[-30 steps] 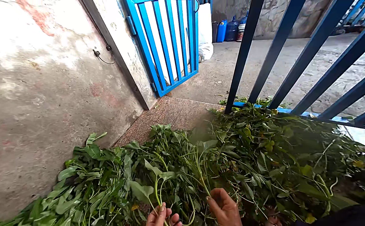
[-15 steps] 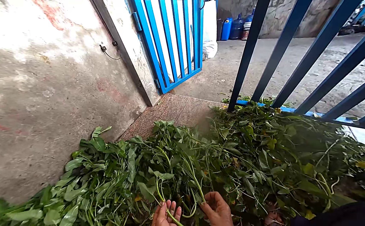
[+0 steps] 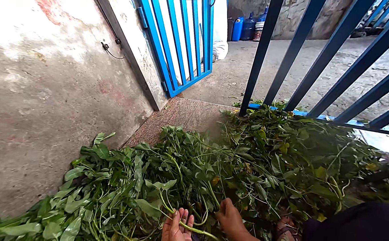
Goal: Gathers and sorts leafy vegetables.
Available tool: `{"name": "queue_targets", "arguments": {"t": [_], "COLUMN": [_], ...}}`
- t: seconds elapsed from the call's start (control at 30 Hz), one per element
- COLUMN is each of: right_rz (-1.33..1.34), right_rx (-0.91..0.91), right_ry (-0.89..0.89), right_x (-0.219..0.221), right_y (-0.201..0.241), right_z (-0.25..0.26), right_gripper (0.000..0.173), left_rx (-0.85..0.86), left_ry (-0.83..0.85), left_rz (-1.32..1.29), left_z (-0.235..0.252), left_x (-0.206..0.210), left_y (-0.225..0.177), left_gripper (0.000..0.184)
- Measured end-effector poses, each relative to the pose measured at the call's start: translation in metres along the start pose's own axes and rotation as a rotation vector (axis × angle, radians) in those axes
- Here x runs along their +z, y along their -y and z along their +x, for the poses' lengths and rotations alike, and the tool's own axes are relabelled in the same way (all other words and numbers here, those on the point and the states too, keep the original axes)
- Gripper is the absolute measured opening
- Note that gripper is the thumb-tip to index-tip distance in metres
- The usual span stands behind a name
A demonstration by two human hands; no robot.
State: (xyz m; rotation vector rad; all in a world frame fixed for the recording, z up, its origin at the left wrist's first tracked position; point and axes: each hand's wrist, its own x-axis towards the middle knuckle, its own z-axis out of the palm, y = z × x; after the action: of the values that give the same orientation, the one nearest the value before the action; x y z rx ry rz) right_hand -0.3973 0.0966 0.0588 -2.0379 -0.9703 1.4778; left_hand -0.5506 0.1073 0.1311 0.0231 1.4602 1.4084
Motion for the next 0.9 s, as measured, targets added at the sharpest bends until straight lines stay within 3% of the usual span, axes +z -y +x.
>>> {"name": "queue_targets", "arguments": {"t": [0.17,0.4,0.73,0.9], "right_rz": [-0.095,-0.021,0.091,0.183], "right_rx": [-0.16,-0.384,-0.69,-0.745], "right_ry": [-0.148,-0.368,-0.346,-0.188], "right_x": [-0.016,0.011,0.035,0.041], "right_y": [0.0,-0.006,0.0,-0.001], "right_z": [0.003,-0.012,-0.033,-0.037], "right_gripper": [0.037,0.03,0.02,0.017], "left_rx": [0.024,0.016,0.021,-0.009], "left_ry": [0.001,0.061,0.186,0.233], "left_rz": [-0.03,-0.024,0.143,0.124], "left_z": [-0.001,-0.007,0.008,0.008], "left_x": [0.002,0.003,0.0,0.001], "left_y": [-0.004,0.002,-0.008,-0.003], "left_gripper": [0.016,0.019,0.02,0.024]}}
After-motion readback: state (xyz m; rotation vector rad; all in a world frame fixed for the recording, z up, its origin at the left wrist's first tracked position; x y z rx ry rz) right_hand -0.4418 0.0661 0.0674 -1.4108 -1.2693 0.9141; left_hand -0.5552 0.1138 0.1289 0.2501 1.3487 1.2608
